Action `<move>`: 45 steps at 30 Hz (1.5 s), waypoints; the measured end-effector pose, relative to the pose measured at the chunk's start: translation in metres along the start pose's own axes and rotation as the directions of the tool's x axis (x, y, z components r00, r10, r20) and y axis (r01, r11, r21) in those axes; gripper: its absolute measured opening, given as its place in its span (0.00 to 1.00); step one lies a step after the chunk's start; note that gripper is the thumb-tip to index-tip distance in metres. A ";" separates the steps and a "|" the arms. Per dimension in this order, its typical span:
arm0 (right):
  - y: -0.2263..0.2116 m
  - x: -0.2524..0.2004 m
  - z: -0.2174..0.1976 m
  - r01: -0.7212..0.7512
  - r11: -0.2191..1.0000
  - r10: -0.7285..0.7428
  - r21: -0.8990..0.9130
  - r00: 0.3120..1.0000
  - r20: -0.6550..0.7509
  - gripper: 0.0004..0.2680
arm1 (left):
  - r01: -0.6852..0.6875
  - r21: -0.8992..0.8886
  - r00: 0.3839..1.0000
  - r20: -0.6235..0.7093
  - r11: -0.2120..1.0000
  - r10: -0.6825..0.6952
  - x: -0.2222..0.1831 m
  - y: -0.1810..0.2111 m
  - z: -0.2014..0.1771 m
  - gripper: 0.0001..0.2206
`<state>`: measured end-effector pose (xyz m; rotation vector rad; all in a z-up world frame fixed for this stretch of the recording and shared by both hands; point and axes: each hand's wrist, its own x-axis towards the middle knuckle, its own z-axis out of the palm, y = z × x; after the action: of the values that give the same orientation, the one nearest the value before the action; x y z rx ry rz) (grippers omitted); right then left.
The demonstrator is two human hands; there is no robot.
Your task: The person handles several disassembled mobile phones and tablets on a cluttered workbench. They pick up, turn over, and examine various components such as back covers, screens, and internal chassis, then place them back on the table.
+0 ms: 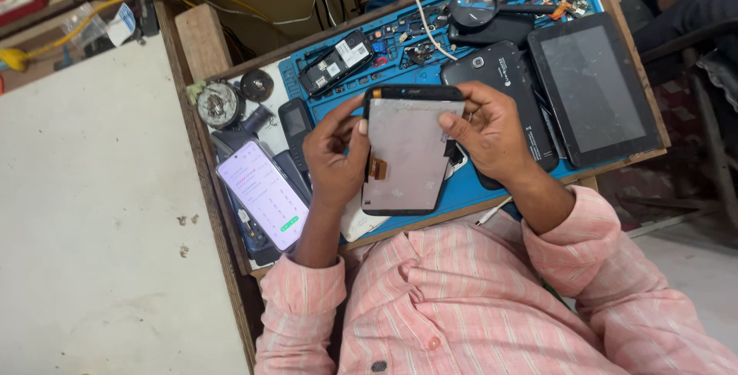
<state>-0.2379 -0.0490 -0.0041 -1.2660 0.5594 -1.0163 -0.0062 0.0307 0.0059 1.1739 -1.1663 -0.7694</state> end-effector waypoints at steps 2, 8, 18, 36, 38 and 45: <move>0.002 -0.003 -0.002 0.015 1.000 -0.015 -0.007 1.000 0.008 0.11 | 0.008 -0.027 1.000 -0.010 1.000 -0.009 -0.004 0.001 -0.001 0.15; 0.002 -0.006 -0.002 0.034 0.998 -0.033 -0.053 0.999 0.018 0.08 | 0.008 -0.186 1.000 0.029 0.982 -0.002 -0.012 -0.001 -0.008 0.15; 0.004 -0.004 0.016 0.032 0.999 -0.035 -0.021 0.992 -0.118 0.09 | 0.030 -0.132 0.996 -0.081 0.991 -0.041 -0.016 -0.016 0.004 0.15; -0.047 0.011 -0.001 -0.118 0.540 0.181 -0.834 0.983 -0.022 0.18 | 0.162 -0.335 0.949 -0.204 0.928 -0.240 -0.008 -0.024 0.020 0.14; -0.046 0.009 -0.007 -0.166 0.558 0.222 -0.813 0.974 -0.047 0.12 | 0.172 -0.366 0.945 -0.200 0.915 -0.258 -0.006 -0.025 0.019 0.14; -0.027 0.007 -0.033 -0.145 0.863 0.135 -0.483 0.989 -0.057 0.05 | 0.172 -0.461 0.950 -0.155 0.871 -0.270 -0.004 -0.028 0.019 0.15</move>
<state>-0.2700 -0.0706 0.0147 -1.6304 0.9535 -0.7884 -0.0225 0.0217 -0.0227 0.9828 -0.6315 -0.9963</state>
